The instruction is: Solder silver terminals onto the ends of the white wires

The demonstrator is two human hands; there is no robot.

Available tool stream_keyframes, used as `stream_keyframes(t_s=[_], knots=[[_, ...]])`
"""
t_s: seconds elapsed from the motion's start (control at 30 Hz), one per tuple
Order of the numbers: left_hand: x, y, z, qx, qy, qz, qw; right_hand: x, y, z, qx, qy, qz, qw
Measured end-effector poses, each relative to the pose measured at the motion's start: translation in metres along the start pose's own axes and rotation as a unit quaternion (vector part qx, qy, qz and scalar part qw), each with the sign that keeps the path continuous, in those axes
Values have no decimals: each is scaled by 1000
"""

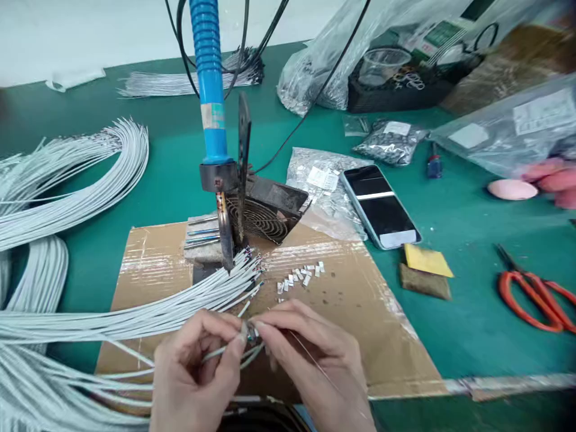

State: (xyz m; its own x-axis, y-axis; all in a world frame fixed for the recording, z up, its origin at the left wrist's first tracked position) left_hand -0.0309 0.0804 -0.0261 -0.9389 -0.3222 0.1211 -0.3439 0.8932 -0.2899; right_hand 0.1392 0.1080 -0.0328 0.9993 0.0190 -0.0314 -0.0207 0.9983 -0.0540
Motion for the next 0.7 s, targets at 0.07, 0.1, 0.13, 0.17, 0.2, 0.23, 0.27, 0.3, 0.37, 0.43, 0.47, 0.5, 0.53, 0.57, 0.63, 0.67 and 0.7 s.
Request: stream_keyframes(t_s=[0.07,0.1,0.13,0.17,0.2,0.23,0.27,0.3,0.37,0.43,0.47,0.5,0.53,0.57,0.63,0.67,0.7], knots=[[1,0,0,2,-1,2,1000,-2,1,1,11,7,25,1000],[2,0,0,1,0,2,1000,-3,2,2,13,11,33,999],[2,0,-1,0,2,3,1000,-3,2,2,13,14,36,999],[2,0,-1,-2,5,3,1000,-2,3,2,10,19,34,999],[2,0,-2,-6,9,3,1000,-2,3,2,4,22,28,999],[2,0,-3,-10,14,2,1000,-2,3,2,1,25,27,999],[2,1,-4,-15,20,1,1000,-3,3,3,-1,27,27,999],[2,1,-5,-19,25,-1,1000,-3,3,3,-1,30,26,999],[2,1,-6,-22,32,-4,999,-4,3,4,-1,32,23,999],[2,1,-6,-20,34,-5,999,-3,3,4,0,30,15,999],[2,1,-6,-19,32,-5,999,-3,3,4,5,26,13,1000],[2,1,-6,-18,30,-4,999,-3,3,5,12,20,14,1000],[2,2,-6,-18,28,-2,999,-3,3,6,20,14,13,1000],[1,2,-5,-16,25,0,1000,-3,3,7,27,8,15,999],[0,3,-4,-11,19,5,1000,-4,3,8,36,-4,12,999],[0,3,-4,-9,19,5,1000,-3,3,8,40,-11,5,999],[0,4,-3,-7,20,4,1000,-3,3,9,46,-19,-2,999]])
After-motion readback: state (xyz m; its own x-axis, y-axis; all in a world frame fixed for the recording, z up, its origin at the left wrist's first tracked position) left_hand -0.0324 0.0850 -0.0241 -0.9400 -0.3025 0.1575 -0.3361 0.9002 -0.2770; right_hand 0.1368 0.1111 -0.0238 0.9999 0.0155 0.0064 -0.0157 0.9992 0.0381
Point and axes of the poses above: each hand's wrist, its own y-axis towards the middle knuckle, its own x-axis out of the back of the hand, z = x × y, the point moved 9 cm from there along y, towards the middle knuckle
